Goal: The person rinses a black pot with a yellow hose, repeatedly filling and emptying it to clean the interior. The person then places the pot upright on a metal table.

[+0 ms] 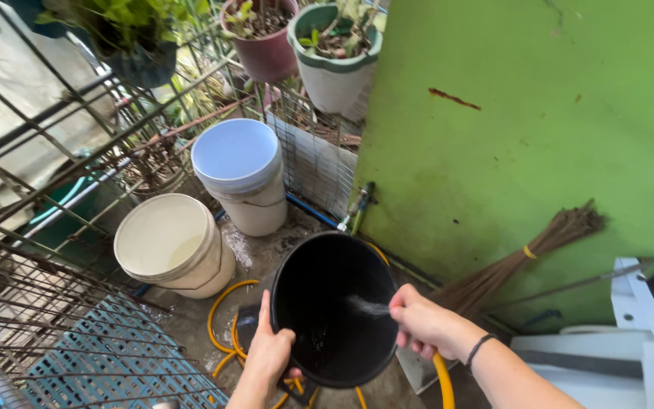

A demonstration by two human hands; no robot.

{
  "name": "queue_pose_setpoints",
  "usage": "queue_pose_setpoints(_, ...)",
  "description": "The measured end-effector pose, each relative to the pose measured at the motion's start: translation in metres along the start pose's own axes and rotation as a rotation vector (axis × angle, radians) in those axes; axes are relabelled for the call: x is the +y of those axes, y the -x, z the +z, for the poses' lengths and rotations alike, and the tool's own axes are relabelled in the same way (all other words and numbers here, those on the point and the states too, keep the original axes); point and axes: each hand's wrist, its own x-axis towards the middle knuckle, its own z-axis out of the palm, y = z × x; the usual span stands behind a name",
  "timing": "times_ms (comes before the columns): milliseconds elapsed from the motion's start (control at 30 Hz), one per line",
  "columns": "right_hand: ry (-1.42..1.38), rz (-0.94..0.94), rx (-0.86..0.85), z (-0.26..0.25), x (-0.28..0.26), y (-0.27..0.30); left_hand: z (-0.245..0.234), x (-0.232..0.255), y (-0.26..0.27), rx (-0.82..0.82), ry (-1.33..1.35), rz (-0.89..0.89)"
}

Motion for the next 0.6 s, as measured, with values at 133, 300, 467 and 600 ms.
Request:
queue_pose_setpoints(133, 0.000, 0.025, -0.170, 0.022, -0.002, 0.021, 0.013, 0.011, 0.002, -0.026, -0.079, 0.018)
queue_pose_setpoints(300, -0.002, -0.129, -0.350, 0.038, -0.031, 0.045, 0.024, 0.032, 0.007, -0.036, -0.158, 0.061)
queue_pose_setpoints(467, -0.160, -0.219, -0.266, 0.031, -0.059, 0.050, 0.030, 0.041, 0.007, -0.086, -0.146, 0.067)
queue_pose_setpoints(600, -0.207, -0.227, -0.043, 0.013, -0.062, 0.033, 0.030, 0.041, 0.006, -0.126, -0.122, 0.058)
